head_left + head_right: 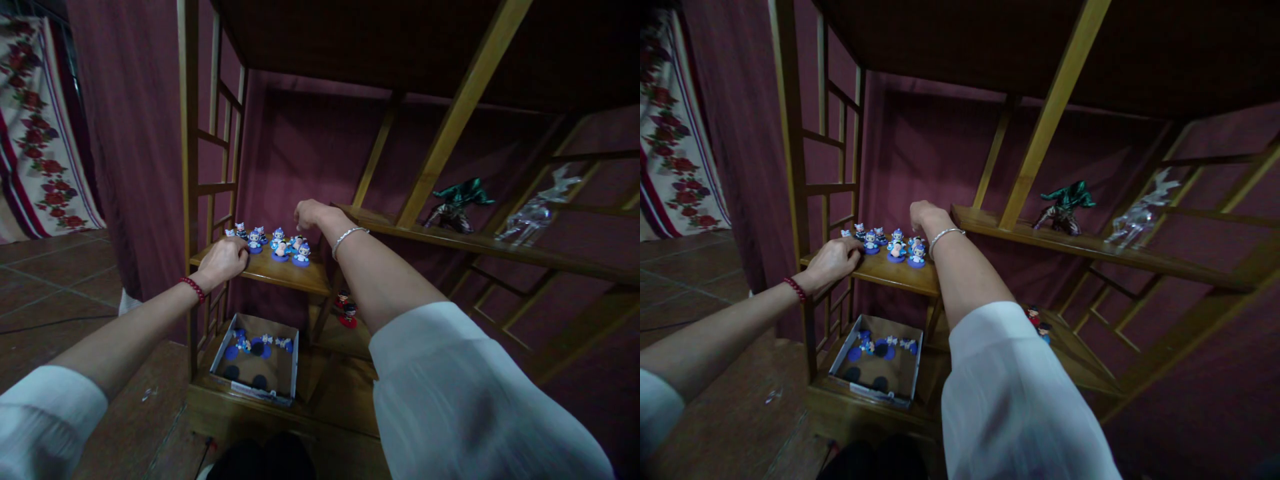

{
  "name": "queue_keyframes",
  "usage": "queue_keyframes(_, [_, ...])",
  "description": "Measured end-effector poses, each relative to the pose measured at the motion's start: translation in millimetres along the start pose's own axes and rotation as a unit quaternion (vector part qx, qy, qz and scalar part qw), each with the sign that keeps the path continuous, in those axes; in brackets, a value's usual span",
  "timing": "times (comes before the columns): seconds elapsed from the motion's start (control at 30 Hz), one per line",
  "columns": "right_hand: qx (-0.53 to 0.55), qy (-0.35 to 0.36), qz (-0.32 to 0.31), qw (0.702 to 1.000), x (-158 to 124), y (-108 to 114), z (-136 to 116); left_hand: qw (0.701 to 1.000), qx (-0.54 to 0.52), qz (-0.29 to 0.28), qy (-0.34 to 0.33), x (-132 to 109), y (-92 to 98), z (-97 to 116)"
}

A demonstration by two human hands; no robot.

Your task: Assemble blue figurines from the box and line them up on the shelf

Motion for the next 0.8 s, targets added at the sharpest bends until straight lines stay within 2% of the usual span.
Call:
queue_keyframes(0.27, [0.078,0.035,0.063,0.994,-30,-1,-9,0.999,-0.02,0.025,-0.023,-4,4.6,2])
queue_keyframes(0.5, [0.093,0.074,0.049,0.992,-45,-19,-19,0.994,-0.07,0.039,-0.068,-19,13.6,7])
queue_keyframes(0.8, [0.097,0.119,0.022,0.988,-41,-36,-28,0.984,-0.041,0.069,-0.157,-41,14.7,34])
Point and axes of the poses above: each hand's wrist, its own x-axis towards the middle knuckle, its own y-axis out of the back of the hand, z = x × y, the point moved 4 cm from there along x, towards the middle knuckle, and after that the axes turned 11 degrees about x, right-handed, at the moved point
